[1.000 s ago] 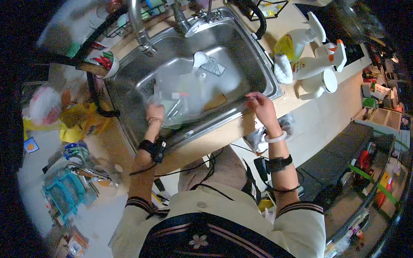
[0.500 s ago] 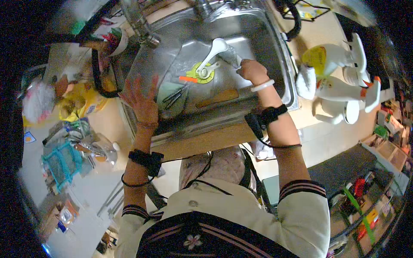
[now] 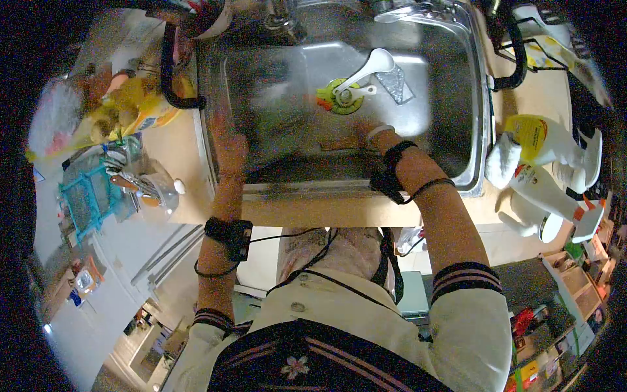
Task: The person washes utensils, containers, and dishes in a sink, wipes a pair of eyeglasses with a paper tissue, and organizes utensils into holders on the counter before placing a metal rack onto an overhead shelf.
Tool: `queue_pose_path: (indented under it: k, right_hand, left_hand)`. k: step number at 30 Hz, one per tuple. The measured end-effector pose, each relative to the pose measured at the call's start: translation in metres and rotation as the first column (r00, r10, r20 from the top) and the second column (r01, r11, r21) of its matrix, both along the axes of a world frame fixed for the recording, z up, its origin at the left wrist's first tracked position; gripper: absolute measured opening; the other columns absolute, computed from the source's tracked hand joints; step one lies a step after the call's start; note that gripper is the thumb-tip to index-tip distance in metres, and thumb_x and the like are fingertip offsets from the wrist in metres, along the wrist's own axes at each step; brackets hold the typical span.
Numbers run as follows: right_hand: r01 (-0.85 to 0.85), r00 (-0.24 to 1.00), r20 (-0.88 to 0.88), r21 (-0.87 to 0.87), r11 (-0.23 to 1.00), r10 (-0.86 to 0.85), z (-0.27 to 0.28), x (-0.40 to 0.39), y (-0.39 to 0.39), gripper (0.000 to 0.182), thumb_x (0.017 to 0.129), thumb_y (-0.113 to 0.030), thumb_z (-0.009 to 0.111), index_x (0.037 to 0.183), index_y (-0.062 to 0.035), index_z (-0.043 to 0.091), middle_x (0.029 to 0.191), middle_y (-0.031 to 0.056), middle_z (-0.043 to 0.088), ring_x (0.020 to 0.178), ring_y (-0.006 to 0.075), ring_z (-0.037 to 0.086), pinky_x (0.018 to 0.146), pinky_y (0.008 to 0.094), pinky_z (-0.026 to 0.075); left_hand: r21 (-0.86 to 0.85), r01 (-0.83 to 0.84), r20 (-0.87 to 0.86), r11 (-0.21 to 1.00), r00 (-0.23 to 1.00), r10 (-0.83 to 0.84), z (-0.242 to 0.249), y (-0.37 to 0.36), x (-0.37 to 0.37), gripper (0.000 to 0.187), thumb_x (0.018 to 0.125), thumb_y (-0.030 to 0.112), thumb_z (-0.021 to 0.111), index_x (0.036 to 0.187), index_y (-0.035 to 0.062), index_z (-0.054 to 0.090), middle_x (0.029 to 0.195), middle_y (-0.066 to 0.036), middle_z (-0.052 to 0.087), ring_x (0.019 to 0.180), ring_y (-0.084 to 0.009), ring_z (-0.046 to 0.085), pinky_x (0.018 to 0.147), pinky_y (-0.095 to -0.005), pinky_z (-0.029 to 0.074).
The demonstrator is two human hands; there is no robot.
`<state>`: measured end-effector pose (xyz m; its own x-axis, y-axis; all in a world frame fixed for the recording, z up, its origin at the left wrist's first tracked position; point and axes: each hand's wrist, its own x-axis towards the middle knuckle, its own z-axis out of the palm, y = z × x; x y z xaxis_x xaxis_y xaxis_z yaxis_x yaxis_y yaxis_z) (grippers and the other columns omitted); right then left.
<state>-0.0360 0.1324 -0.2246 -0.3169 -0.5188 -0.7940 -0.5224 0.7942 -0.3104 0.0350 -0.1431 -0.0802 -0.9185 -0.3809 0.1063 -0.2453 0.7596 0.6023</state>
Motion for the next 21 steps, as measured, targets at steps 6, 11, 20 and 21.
queue_pose_path:
  k: [6,11,20,21]
  right_hand:
    - [-0.076,0.996,0.039,-0.079,0.994,0.079,-0.055,0.018,0.010,0.037,0.069,-0.028,0.063,0.100,-0.0083,0.059,0.098,0.0147,0.059,0.092,0.0298,0.056,0.079,0.0398,0.045]
    - [-0.293,0.952,0.039,-0.160,0.943,0.302,0.047,-0.007,-0.001,0.039,0.067,-0.032,0.064,0.098,-0.0068,0.060,0.096,0.0135,0.059,0.088,0.0306,0.057,0.077,0.0382,0.045]
    - [0.728,0.669,0.441,-0.551,0.407,-0.599,0.176,-0.053,0.045,0.014,0.076,-0.019,0.063,0.080,-0.0049,0.061,0.079,0.0064,0.057,0.070,0.0132,0.054,0.066,0.0268,0.046]
    - [0.619,0.715,0.263,-0.669,0.411,-0.648,0.196,-0.055,0.040,0.016,0.075,-0.020,0.064,0.080,-0.0058,0.061,0.085,0.0068,0.057,0.077,0.0163,0.055,0.072,0.0310,0.045]
  left_hand:
    - [0.039,0.070,-0.006,0.997,0.998,-0.069,-0.027,-0.013,0.005,0.067,0.059,-0.010,0.042,0.124,0.0067,0.040,0.116,-0.022,0.042,0.111,-0.0354,0.037,0.097,-0.0390,0.028]
    - [0.171,0.037,0.071,0.985,0.996,-0.050,-0.039,-0.024,0.013,0.063,0.064,-0.008,0.043,0.124,0.0081,0.040,0.114,-0.023,0.046,0.109,-0.0350,0.042,0.096,-0.0363,0.032]
    - [-0.016,-0.167,0.397,0.986,0.904,0.159,-0.039,-0.025,0.016,0.060,0.074,0.010,0.055,0.128,0.0008,0.029,0.120,-0.024,0.042,0.112,-0.0354,0.041,0.094,-0.0377,0.034]
    - [-0.091,-0.134,0.377,0.987,0.913,0.158,-0.039,-0.020,0.016,0.061,0.074,0.012,0.056,0.127,-0.0005,0.029,0.121,-0.024,0.041,0.112,-0.0355,0.040,0.094,-0.0377,0.034]
